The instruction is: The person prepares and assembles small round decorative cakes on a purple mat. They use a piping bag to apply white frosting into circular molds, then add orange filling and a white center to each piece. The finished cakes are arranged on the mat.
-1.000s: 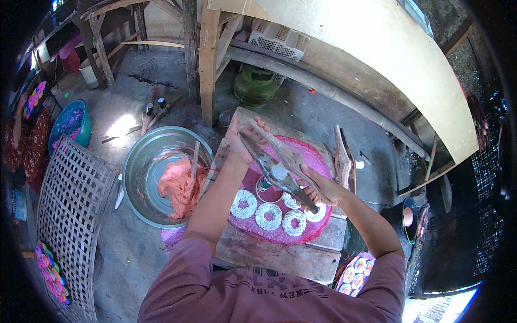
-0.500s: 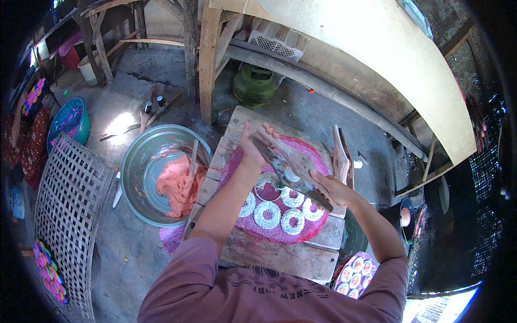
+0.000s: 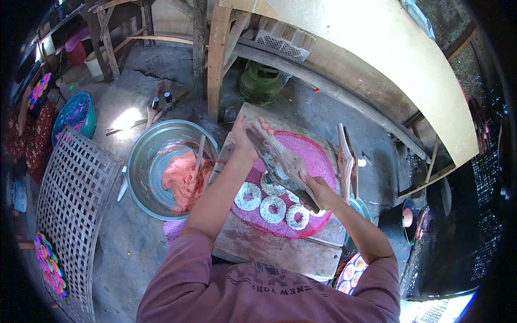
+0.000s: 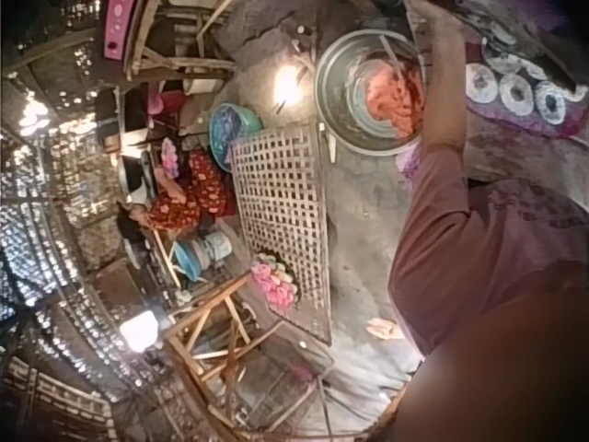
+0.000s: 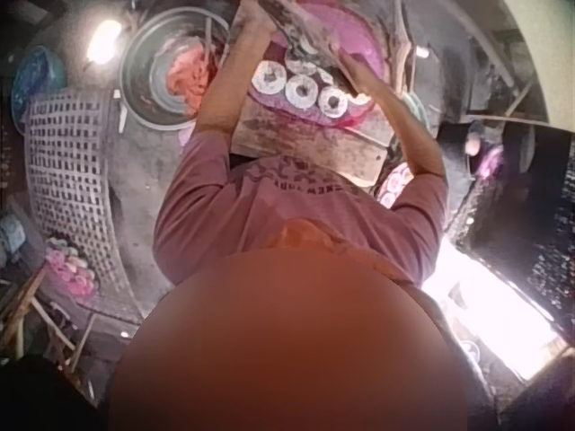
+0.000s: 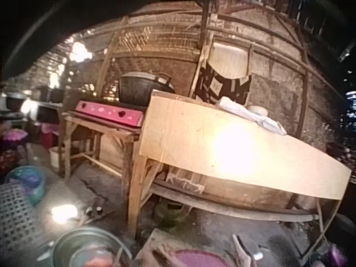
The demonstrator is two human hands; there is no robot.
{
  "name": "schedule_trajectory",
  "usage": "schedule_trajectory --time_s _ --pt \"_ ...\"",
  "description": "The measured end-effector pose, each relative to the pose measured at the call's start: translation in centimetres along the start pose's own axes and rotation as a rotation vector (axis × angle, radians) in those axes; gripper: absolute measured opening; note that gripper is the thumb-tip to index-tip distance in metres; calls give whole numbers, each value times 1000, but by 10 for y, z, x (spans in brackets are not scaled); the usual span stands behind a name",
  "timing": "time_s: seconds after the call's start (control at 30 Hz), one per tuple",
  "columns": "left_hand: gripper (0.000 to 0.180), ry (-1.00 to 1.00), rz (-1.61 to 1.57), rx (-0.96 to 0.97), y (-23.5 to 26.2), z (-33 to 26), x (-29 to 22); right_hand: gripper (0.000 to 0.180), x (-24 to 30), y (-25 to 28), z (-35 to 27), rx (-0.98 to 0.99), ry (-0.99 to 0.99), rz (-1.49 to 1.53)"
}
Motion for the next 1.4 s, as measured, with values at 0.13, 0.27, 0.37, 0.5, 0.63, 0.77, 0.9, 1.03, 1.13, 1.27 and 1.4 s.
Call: schedule_trajectory --time_s 0.13,0.27,0.37,0.5,0.63,0.77,0.9,1.03,1.13,1.27,1.4 --pt "46 -5 -186 240 -14 11 -8 82 25 -6 -2 121 68 46" --pt "36 -40 -343 340 -12 13 -15 95 37 -28 10 466 200 522" --pt "34 -76 -350 345 -8 13 -18 87 28 -45 40 672 370 868" --pt "34 -210 -327 347 -4 8 -33 68 -1 -57 72 838 298 1184" --pt "36 -395 -183 350 -14 -4 -74 51 -20 -45 90 356 227 142" --pt "51 -336 -83 475 -72 -30 -113 39 22 -32 47 -386 263 -1148" --pt "74 -245 92 644 -157 -102 -137 38 35 -14 6 -459 525 -784" --pt "87 -191 467 652 -206 -184 -114 31 19 -25 -6 -471 545 -974" --pt "92 -35 778 735 -219 -209 -76 23 4 -32 -1 -467 530 -965" --pt "98 32 884 681 -209 -215 -58 17 1 -36 7 -455 522 -958" --pt "95 -16 844 647 -202 -216 -61 15 18 -13 6 -502 609 -740"
Point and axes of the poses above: each hand's wrist, its own z-axis towards the middle knuckle, its own y-axis out of the back of the hand, x = y × z, the point moved 9 cm from there along z, towards the middle knuckle, and after that the axes turned 13 degrees about x, right-handed, at the moved point
